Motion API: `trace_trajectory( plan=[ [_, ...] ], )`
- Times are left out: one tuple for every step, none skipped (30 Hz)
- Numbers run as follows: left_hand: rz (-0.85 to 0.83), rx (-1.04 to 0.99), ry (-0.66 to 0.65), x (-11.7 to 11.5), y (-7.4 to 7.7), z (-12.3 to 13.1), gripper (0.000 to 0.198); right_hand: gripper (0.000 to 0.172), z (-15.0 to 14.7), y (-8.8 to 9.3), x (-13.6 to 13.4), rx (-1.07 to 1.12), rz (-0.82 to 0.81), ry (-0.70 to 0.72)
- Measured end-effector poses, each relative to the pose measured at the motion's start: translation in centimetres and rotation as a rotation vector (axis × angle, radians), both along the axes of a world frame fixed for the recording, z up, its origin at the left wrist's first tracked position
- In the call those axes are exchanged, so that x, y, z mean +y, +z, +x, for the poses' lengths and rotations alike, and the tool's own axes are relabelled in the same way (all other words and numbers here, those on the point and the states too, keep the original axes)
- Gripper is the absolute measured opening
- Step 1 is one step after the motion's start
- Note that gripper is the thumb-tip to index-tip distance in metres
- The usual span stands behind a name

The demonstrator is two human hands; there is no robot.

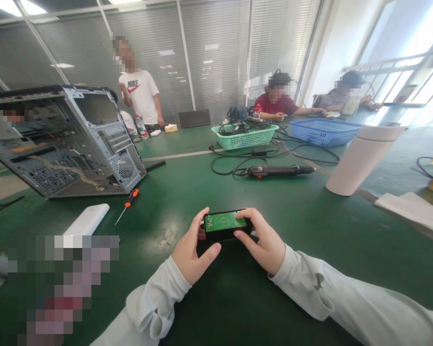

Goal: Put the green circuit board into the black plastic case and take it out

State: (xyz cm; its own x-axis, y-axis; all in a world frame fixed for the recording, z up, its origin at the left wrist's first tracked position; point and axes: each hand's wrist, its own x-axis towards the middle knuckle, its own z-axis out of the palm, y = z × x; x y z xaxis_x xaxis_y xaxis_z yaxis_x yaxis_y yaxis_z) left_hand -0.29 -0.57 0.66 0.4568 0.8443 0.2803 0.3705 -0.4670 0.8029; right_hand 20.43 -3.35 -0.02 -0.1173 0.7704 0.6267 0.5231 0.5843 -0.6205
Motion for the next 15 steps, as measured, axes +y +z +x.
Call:
trace_trajectory(
  plan=[
    [0.02,0.034,0.003,-0.1,-0.1,0.0,0.079,0.024,0.0,-0.2,0.0,0.038,-0.067,0.006],
    [0.036,0.064,0.003,-0.1,-0.2,-0.1,0.084,0.028,0.0,-0.3,0.1,0.085,-0.146,0.013],
    [0.046,0.084,0.0,-0.2,-0.3,0.0,0.085,0.032,0.0,-0.4,0.2,0.138,-0.23,0.023],
    [0.049,0.093,-0.007,-0.2,-0.3,0.0,0.084,0.036,0.0,-0.4,0.3,0.193,-0.311,0.039],
    [0.046,0.09,-0.014,-0.2,-0.3,0.0,0.079,0.041,0.1,-0.4,0.5,0.245,-0.386,0.062],
    [0.036,0.077,-0.022,-0.1,-0.3,0.1,0.073,0.046,0.2,-0.3,0.7,0.29,-0.455,0.093],
    [0.02,0.058,-0.029,0.0,-0.2,0.1,0.067,0.051,0.4,-0.1,1.0,0.323,-0.523,0.129],
    [-0.002,0.038,-0.031,0.1,-0.1,0.1,0.061,0.056,0.7,0.2,1.3,0.342,-0.6,0.17],
    [-0.024,0.025,-0.027,0.3,0.0,0.1,0.056,0.061,1.0,0.5,1.6,0.356,-0.689,0.212],
    [-0.041,0.016,-0.019,0.5,0.0,0.1,0.053,0.066,1.3,0.8,1.8,0.369,-0.793,0.259],
    [-0.05,0.007,-0.008,0.6,0.1,0.0,0.053,0.069,1.6,1.1,2.0,0.39,-0.905,0.31],
    [-0.054,-0.004,0.0,0.8,0.2,0.0,0.053,0.071,1.9,1.4,2.2,0.416,-1.018,0.368],
    [-0.052,-0.02,0.001,0.9,0.3,0.0,0.054,0.07,2.1,1.6,2.3,0.447,-1.128,0.431],
    [-0.049,-0.035,-0.005,1.0,0.3,-0.1,0.054,0.065,2.3,1.8,2.3,0.479,-1.228,0.495],
    [-0.047,-0.045,-0.015,1.1,0.3,-0.1,0.052,0.059,2.4,2.0,2.3,0.506,-1.316,0.561]
  ],
)
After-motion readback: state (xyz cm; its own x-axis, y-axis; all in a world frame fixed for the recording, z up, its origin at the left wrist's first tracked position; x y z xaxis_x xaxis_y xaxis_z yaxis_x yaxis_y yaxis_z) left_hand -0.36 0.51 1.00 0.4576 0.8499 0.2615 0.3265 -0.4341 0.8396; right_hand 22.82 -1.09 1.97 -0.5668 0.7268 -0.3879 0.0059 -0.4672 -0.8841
